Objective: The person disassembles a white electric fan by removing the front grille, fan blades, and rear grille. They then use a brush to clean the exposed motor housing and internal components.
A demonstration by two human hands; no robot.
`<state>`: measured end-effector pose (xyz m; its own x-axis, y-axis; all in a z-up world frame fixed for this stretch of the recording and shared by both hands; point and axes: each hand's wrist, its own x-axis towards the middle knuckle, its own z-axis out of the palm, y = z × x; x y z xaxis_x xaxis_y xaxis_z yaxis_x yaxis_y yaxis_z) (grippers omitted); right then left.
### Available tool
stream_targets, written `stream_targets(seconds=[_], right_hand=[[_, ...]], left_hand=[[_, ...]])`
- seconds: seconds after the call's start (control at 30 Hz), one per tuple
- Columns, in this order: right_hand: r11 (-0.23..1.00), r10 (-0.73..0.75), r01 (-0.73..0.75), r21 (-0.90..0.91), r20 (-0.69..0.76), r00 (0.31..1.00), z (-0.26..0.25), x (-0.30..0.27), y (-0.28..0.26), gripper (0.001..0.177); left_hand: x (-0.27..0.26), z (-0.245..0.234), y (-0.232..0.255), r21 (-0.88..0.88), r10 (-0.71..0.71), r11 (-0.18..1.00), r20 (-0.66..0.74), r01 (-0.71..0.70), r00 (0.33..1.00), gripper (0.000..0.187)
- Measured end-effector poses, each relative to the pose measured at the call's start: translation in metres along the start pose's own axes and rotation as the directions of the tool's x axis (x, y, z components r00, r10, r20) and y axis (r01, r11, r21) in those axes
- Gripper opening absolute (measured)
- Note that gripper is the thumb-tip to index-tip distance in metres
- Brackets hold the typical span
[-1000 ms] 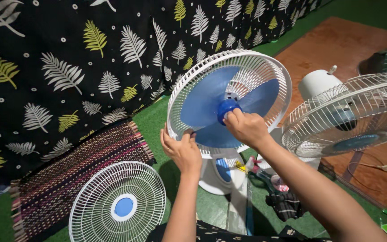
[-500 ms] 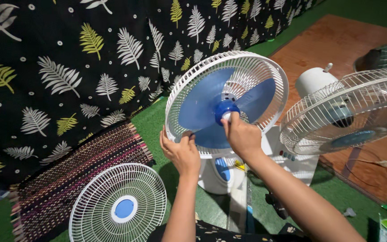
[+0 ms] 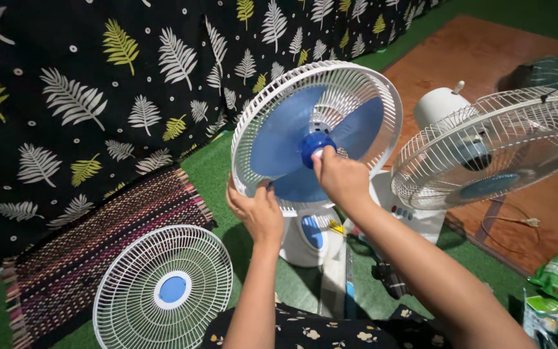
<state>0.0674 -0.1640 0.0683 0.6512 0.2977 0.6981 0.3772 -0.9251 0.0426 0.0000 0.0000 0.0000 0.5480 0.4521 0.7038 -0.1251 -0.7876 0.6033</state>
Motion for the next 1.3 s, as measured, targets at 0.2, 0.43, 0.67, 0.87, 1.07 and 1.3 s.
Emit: stream_targets(seconds=[0.2,0.43,0.67,0.87,1.07,1.3], right_hand=[[0.996,0.05,-0.058,0.073,0.106,0.993,-0.005,-0.011,0.011,0.035],[0.989,-0.062,0.06,0.136,0.015,0.998,-0.031,-0.033,0.0,0.02],[0.959,-0.215,0.246,0.137,-0.208,0.954,-0.039,-0.008,0.003,0.032],[0.973,-0.003,0.026,0.227,-0.102,0.995,-0.026,-0.009,0.001,0.024],[0.974,0.002,0.027,0.224,-0.128,0.992,-0.021,-0.007,0.006,0.036],[0.977,-0.015,0.038,0.211,-0.112,0.994,-0.033,-0.008,0.007,0.032]], left_hand=[[-0.008,-0.003,-0.003,0.009,-0.016,1.0,0.03,0.016,0.999,0.03],[-0.008,-0.003,-0.007,-0.022,-0.022,0.999,0.034,0.023,0.999,0.032],[-0.007,-0.001,-0.007,-0.022,-0.019,1.0,0.021,0.019,1.0,0.027],[-0.009,0.001,-0.008,-0.034,-0.027,0.999,0.015,0.027,1.0,0.026],[-0.009,0.005,-0.008,-0.046,-0.022,0.999,-0.008,0.022,1.0,0.026],[-0.009,0.008,-0.01,-0.042,-0.011,0.999,-0.034,0.01,0.999,0.025]])
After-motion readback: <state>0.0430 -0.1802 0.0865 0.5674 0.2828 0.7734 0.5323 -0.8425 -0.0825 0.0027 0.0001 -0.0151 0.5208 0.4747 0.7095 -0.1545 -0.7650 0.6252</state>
